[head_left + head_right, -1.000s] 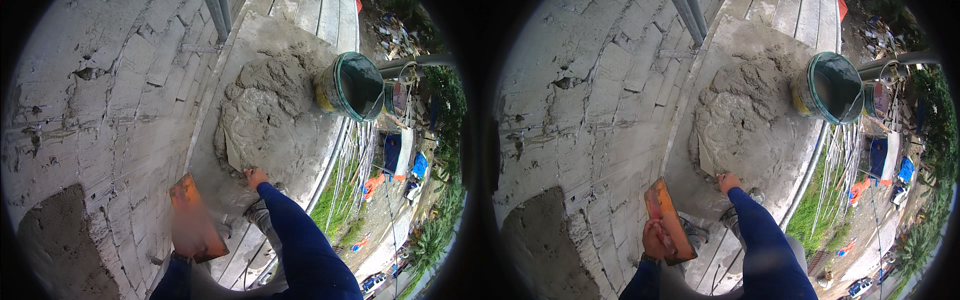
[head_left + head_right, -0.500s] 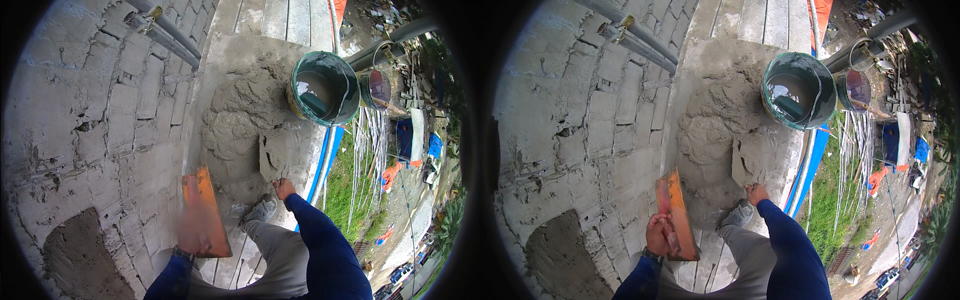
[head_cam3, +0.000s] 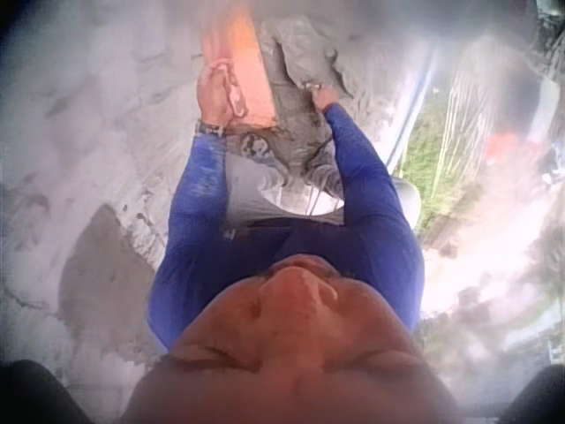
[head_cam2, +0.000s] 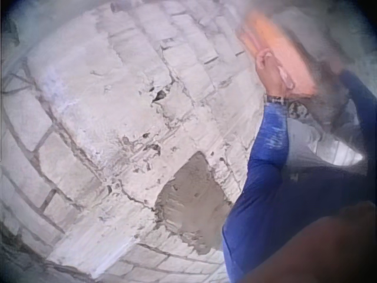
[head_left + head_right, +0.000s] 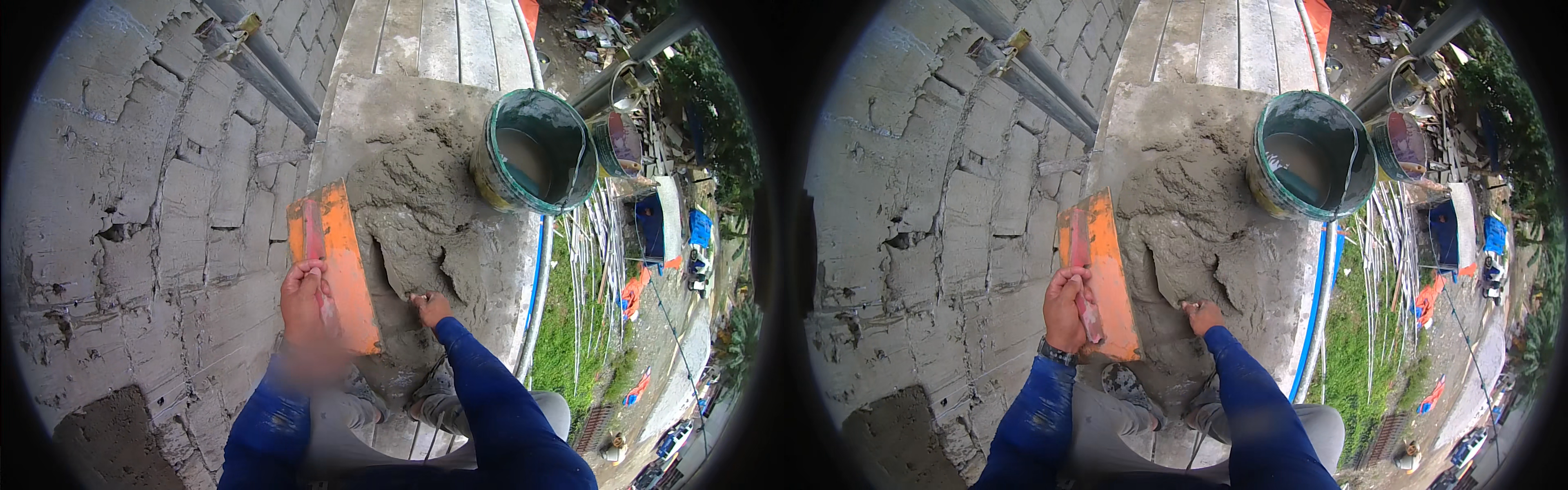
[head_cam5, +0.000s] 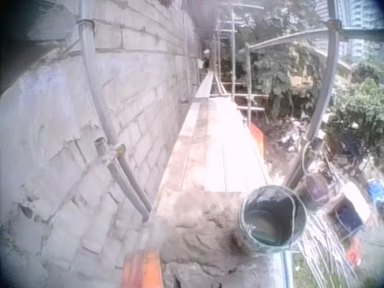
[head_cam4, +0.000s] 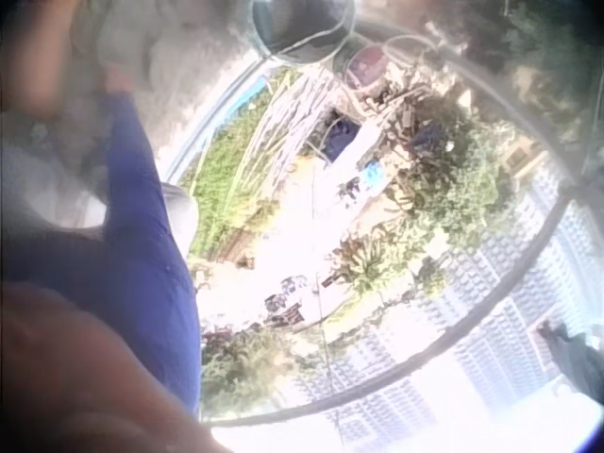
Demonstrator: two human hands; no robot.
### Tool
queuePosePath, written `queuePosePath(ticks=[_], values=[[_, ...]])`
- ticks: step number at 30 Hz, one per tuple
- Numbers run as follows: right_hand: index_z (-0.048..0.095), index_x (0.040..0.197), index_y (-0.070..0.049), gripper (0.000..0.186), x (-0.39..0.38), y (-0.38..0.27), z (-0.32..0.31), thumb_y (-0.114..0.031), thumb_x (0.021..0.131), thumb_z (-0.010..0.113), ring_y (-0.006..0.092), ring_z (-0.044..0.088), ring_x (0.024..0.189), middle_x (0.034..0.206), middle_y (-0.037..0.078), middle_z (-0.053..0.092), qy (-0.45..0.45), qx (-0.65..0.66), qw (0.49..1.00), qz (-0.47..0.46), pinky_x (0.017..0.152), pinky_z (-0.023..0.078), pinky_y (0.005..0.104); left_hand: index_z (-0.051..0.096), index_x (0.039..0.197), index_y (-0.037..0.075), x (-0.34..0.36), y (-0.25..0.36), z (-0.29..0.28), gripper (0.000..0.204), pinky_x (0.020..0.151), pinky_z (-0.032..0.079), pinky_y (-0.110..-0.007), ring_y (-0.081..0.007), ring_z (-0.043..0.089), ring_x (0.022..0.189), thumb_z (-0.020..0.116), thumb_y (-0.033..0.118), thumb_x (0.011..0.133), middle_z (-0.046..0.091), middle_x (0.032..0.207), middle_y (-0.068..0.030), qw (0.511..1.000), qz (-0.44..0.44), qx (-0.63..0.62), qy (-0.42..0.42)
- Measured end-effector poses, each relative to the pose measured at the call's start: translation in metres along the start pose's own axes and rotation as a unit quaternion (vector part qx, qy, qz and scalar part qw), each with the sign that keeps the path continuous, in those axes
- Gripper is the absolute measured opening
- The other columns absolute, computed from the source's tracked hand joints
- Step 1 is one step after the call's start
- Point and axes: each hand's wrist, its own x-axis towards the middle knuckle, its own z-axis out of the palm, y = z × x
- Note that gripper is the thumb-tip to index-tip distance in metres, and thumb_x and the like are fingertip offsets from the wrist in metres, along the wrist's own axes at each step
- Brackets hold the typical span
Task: The person scoops wet cement from a bucket onto a wooden plank, mixes it with a trowel, and applies it to a stone wall using a trowel and a float. The person repeatedly smooths the applied cement on the wall surface.
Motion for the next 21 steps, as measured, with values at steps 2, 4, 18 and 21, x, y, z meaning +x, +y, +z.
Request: queuePosePath(ticks=[2,4,18,21], values=[[0.066,0.090,0.003,0.041,-0.004,0.044,-0.017,-0.038,0.092,0.064,0.0255,0.060,0.052,0.062,0.012,0.061,-0.010,0.097,0.993,0.071,0.051,0.046,0.0391,0.058,0.105,0.004,0.023,0.009,0.010,0.010,0.065,0.051,-0.029,-0.0109,0.055,0.071,0.049,0.005,0.100,0.062,0.101,-0.0055,0.999,0.020,-0.017,-0.027],[0.062,0.084,-0.001,0.034,-0.034,-0.009,-0.067,-0.033,0.095,0.063,0.0153,0.052,0.043,0.058,0.006,0.055,-0.070,0.214,0.954,0.199,0.041,0.040,0.0328,0.059,0.105,0.004,0.031,0.023,0.005,0.010,0.063,0.050,-0.028,-0.0097,0.055,0.070,0.052,0.005,0.098,0.061,0.100,-0.0042,0.997,0.041,-0.063,-0.009],[0.060,0.101,0.003,0.050,-0.145,-0.018,0.115,-0.046,0.098,0.051,0.0470,0.065,0.088,0.088,0.030,0.067,-0.017,0.021,0.997,0.066,0.077,0.050,0.0518,0.057,0.104,0.008,0.086,0.026,-0.007,0.008,0.060,0.052,-0.029,-0.0115,0.056,0.069,0.054,0.008,0.097,0.062,0.094,-0.0033,0.987,0.037,-0.155,-0.012],[0.061,0.107,0.001,0.048,-0.151,0.020,0.107,-0.045,0.097,0.053,0.0487,0.063,0.097,0.099,0.029,0.067,-0.056,-0.059,0.992,0.101,0.083,0.050,0.0531,0.057,0.104,0.008,0.090,0.020,-0.006,0.008,0.060,0.052,-0.030,-0.0118,0.056,0.069,0.054,0.008,0.096,0.062,0.094,-0.0036,0.986,0.034,-0.158,-0.035]])
